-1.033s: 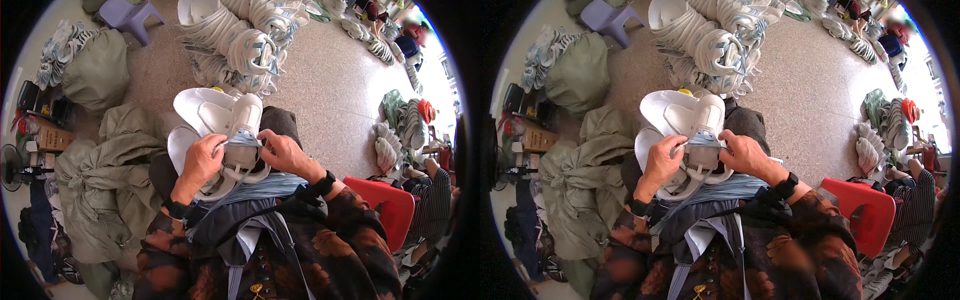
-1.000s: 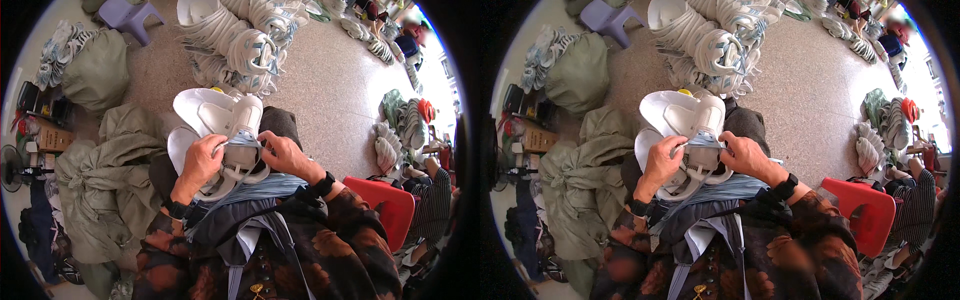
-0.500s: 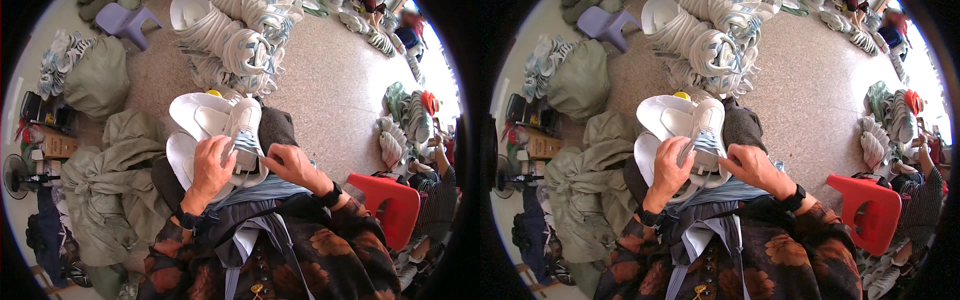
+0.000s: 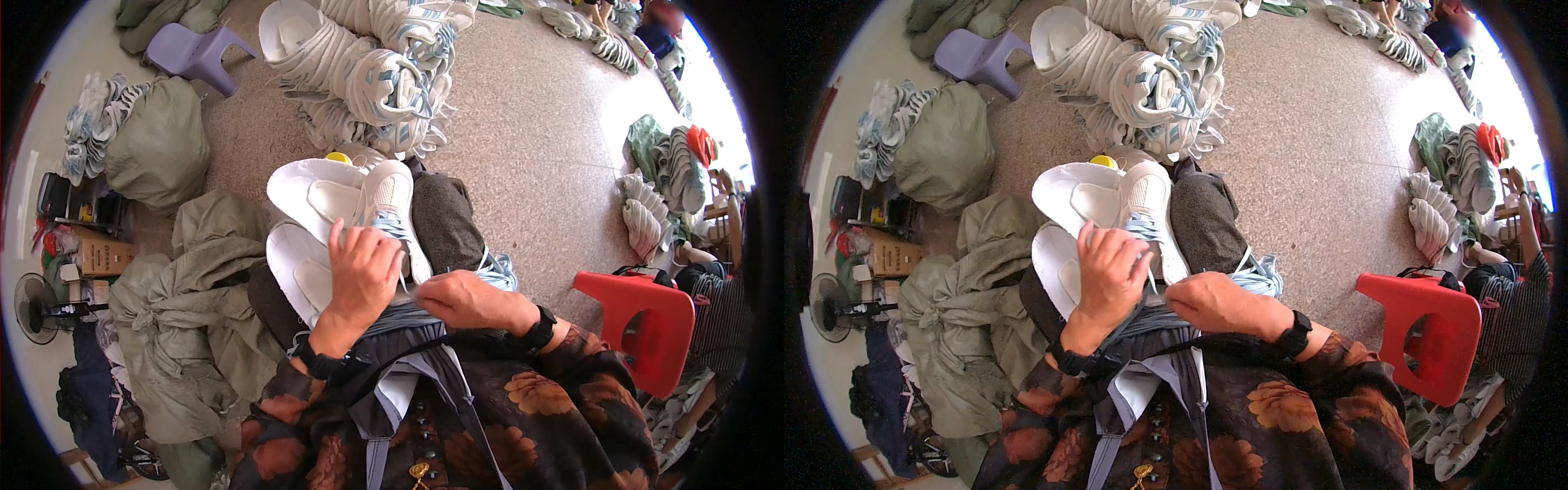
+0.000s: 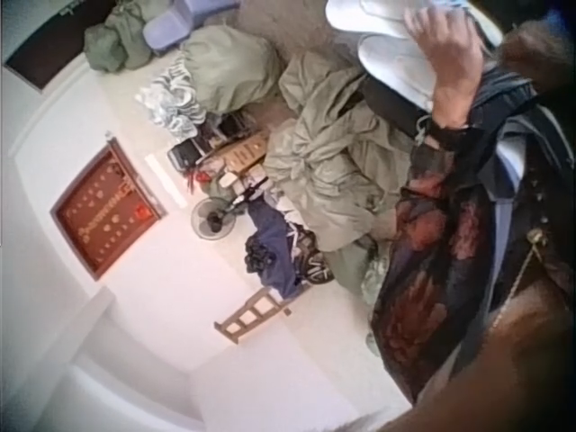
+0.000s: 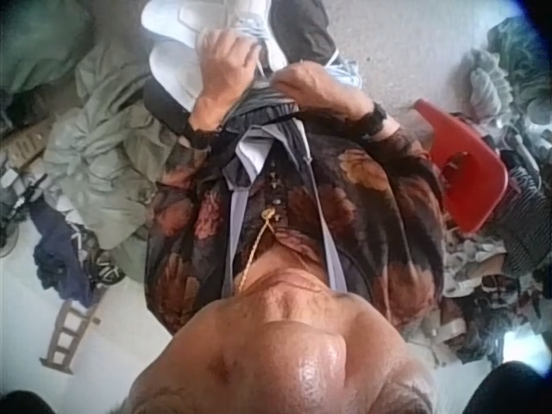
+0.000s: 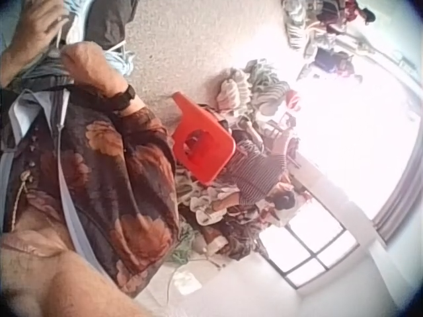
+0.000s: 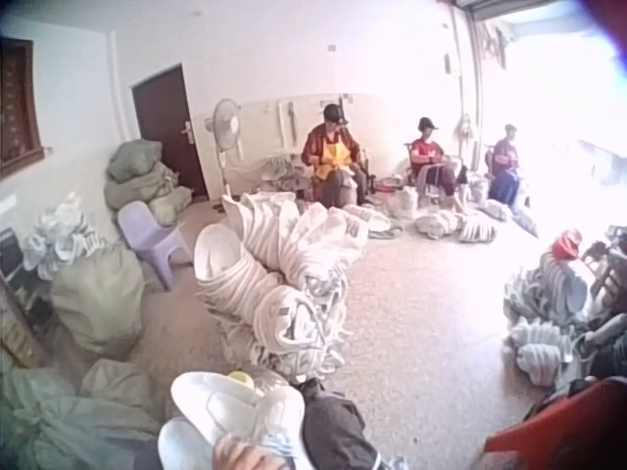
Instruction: Insert and thread laces through the eyelets of a white athletic shoe.
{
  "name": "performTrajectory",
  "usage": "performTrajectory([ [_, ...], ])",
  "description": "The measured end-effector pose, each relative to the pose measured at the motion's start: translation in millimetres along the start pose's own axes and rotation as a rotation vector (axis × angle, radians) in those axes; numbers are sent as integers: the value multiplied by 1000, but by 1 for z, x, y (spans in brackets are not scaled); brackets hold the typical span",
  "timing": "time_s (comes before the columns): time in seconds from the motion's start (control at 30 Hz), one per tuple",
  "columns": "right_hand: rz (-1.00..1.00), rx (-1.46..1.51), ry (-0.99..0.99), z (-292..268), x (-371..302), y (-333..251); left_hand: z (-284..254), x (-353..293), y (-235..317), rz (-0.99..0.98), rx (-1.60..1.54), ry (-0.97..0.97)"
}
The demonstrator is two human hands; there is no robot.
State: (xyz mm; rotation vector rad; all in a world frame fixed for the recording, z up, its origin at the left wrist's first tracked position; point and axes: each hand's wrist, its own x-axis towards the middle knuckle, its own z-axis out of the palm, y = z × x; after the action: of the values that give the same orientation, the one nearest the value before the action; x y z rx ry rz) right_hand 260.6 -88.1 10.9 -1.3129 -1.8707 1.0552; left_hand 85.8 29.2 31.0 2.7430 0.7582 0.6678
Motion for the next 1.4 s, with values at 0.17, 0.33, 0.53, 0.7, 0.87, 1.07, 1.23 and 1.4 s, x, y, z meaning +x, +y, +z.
performTrajectory([
  [0.17, 152, 110, 206, -36, -6, 2, -27, -42, 2, -713, -862, -202],
  [0.33, 293, 184, 330, -38, -1, 24, -22, -77, 10, -1002, -1398, -246],
  [0.53, 435, 554, 309, -26, 22, 27, -9, -57, 21, -1202, -1821, 27],
  [0.7, 315, 516, 300, -19, 28, 28, 4, -62, 23, -1349, -1807, 162],
  [0.87, 361, 350, 211, -22, 19, 27, 4, -67, 21, -1440, -1781, 221],
  [1.07, 319, 217, 198, -19, 13, 29, 11, -69, 19, -1384, -1866, 163],
  [1.23, 322, 111, 119, -34, 11, 13, 22, -59, 25, -1334, -1902, 183],
  [1.4, 268, 94, 10, -53, 16, -7, 44, -43, 19, -1195, -2002, 294],
])
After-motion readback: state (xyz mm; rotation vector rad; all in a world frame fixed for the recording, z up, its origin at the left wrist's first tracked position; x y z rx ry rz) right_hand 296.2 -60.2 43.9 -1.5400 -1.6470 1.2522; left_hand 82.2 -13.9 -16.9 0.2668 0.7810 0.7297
